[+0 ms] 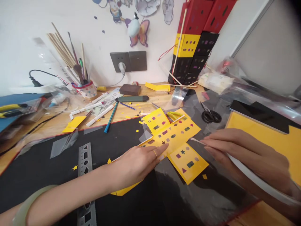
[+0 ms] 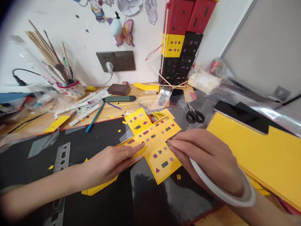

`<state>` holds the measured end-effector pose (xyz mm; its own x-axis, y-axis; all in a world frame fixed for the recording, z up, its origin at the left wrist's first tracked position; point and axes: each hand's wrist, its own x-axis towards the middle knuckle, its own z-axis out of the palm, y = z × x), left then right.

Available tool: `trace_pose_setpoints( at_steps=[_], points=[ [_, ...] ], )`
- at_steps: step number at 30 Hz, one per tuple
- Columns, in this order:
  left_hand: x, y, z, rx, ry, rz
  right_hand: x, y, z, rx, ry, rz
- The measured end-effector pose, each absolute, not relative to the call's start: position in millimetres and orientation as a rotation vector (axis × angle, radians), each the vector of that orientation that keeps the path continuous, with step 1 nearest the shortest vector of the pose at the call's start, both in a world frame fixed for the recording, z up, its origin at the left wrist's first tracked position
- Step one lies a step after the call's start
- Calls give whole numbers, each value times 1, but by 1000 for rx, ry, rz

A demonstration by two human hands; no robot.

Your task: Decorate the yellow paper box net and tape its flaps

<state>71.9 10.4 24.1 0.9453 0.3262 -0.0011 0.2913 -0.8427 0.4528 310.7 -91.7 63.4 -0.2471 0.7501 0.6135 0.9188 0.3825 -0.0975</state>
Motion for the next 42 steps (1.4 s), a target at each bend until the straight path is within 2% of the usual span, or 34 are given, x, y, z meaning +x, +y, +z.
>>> trace_pose_setpoints(
  at_steps=[5, 10, 13, 17, 24, 28, 37, 42],
  points=[
    [34, 9, 47, 2361, 677, 494, 316, -123, 58, -1703, -1864, -156],
    [-8, -22, 42, 2498, 760, 436, 304, -127, 36, -1525, -2093, -41],
    [-15, -40, 26, 2626, 843, 357, 269, -118, 32, -1379, -2122, 32],
    [-12, -45, 14, 2630, 919, 436, 221, -110, 26, -1288, -2229, 212],
    [-10, -42, 11, 2427, 1086, 490, 190, -97, 0, -1108, -2222, 38],
    [-13, -43, 11, 2353, 1095, 464, 189, -94, 0, -1122, -2293, 51],
    [-22, -40, 15, 2275, 981, 387, 178, -73, 23, -1457, -2053, 748],
    [-27, -40, 16, 2203, 963, 401, 166, -62, 25, -1366, -1992, 878]
  ],
)
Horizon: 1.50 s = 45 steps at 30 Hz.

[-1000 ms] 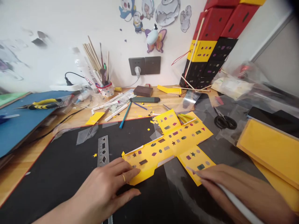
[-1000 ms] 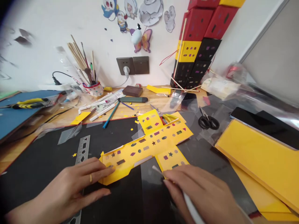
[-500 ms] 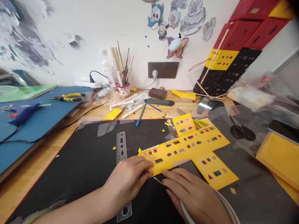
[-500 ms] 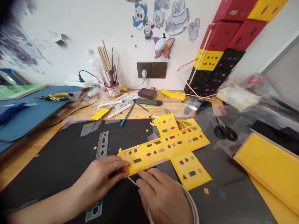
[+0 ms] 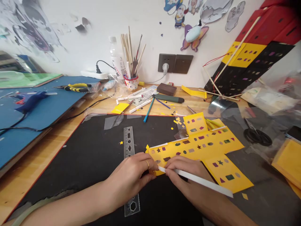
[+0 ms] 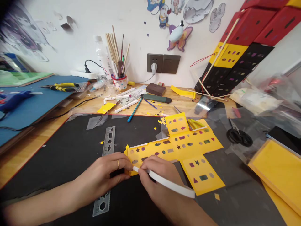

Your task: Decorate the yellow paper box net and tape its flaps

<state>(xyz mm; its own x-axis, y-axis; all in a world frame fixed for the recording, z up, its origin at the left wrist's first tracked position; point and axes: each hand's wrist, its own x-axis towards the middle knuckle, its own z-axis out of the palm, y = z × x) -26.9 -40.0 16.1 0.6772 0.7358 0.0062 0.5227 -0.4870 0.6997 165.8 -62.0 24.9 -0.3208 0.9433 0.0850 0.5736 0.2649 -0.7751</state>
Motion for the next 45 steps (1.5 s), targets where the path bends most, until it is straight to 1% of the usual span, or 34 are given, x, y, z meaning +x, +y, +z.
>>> trace_pose_setpoints(
  at_steps=[6, 15, 23, 28, 32, 35, 37, 41, 45],
  points=[
    [-29, -39, 20, 2113, 972, 439, 169, -60, 25, -1327, -2075, 924],
    [-33, -40, 20, 2158, 940, 418, 163, -67, 20, -1394, -2088, 761],
    [-39, -45, 20, 2472, 793, 388, 162, -68, 18, -1393, -2090, 647],
    [-32, -49, 11, 2619, 935, 475, 161, -66, 21, -1403, -2118, 672],
    [-29, -49, 8, 2800, 920, 415, 159, -67, 18, -1431, -2122, 629],
    [-30, -46, 12, 2961, 831, 358, 158, -68, 16, -1438, -2185, 515],
    [-31, -46, 14, 2995, 780, 325, 159, -68, 17, -1416, -2262, 369],
    [-30, -47, 16, 2935, 757, 252, 162, -70, 23, -1342, -2418, 38],
    [-28, -51, 14, 2784, 832, 210, 164, -76, 27, -1327, -2508, -101]
  ],
)
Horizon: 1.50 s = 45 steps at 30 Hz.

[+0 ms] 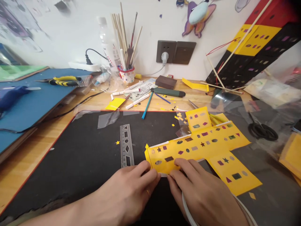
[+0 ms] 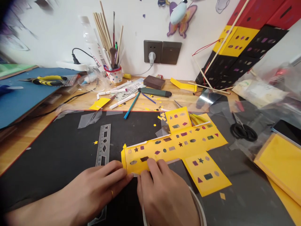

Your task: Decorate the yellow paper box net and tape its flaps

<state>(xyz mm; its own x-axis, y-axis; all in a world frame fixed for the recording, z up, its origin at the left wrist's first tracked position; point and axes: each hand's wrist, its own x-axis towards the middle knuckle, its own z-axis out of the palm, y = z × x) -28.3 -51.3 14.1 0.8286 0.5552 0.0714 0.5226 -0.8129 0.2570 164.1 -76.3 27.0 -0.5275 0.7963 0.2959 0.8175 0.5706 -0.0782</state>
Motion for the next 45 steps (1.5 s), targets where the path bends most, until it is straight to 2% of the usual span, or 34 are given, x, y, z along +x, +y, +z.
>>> trace_pose_setpoints(
  at_steps=[18, 24, 27, 30, 37, 45],
  points=[
    [-27, -53, 14, 2650, 839, 253, 185, -90, 20, -1564, -2219, -56],
    [-27, -53, 10, 2708, 826, 305, 202, -79, 32, -1599, -2200, 520],
    [-27, -53, 9, 2672, 857, 306, 201, -71, 39, -1746, -2139, 663],
    [-28, -54, 7, 2661, 876, 330, 198, -67, 39, -1891, -2101, 634],
    [-30, -55, 5, 2728, 858, 373, 195, -67, 27, -1878, -2141, 421],
    [-26, -51, 22, 2799, 793, 422, 192, -63, 27, -1856, -2136, 432]
  ],
)
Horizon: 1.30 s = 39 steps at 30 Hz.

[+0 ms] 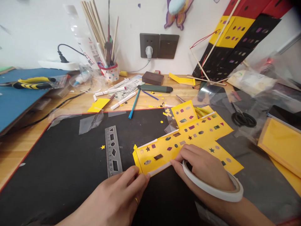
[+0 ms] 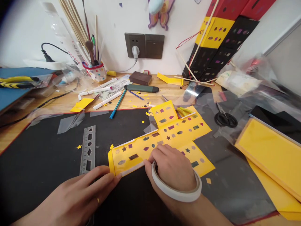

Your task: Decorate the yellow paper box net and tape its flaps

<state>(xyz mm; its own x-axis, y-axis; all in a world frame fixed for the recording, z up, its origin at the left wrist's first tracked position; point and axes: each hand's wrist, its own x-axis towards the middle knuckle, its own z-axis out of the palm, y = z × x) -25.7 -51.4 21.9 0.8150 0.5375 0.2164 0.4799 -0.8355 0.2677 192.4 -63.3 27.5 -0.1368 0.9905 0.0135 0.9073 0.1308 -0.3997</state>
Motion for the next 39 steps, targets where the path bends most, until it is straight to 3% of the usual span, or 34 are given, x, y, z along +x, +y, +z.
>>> trace_pose_setpoints(
  at_steps=[12, 30, 39],
  points=[
    [-29, -52, 21, 2804, 788, 473, 193, -63, 18, -1754, -2162, 275],
    [8, -28, 25, 3122, 458, -82, 194, -66, 14, -1709, -2200, 131],
    [15, -31, 25, 3071, 469, -35, 197, -65, 15, -1624, -2298, 48]
  ],
)
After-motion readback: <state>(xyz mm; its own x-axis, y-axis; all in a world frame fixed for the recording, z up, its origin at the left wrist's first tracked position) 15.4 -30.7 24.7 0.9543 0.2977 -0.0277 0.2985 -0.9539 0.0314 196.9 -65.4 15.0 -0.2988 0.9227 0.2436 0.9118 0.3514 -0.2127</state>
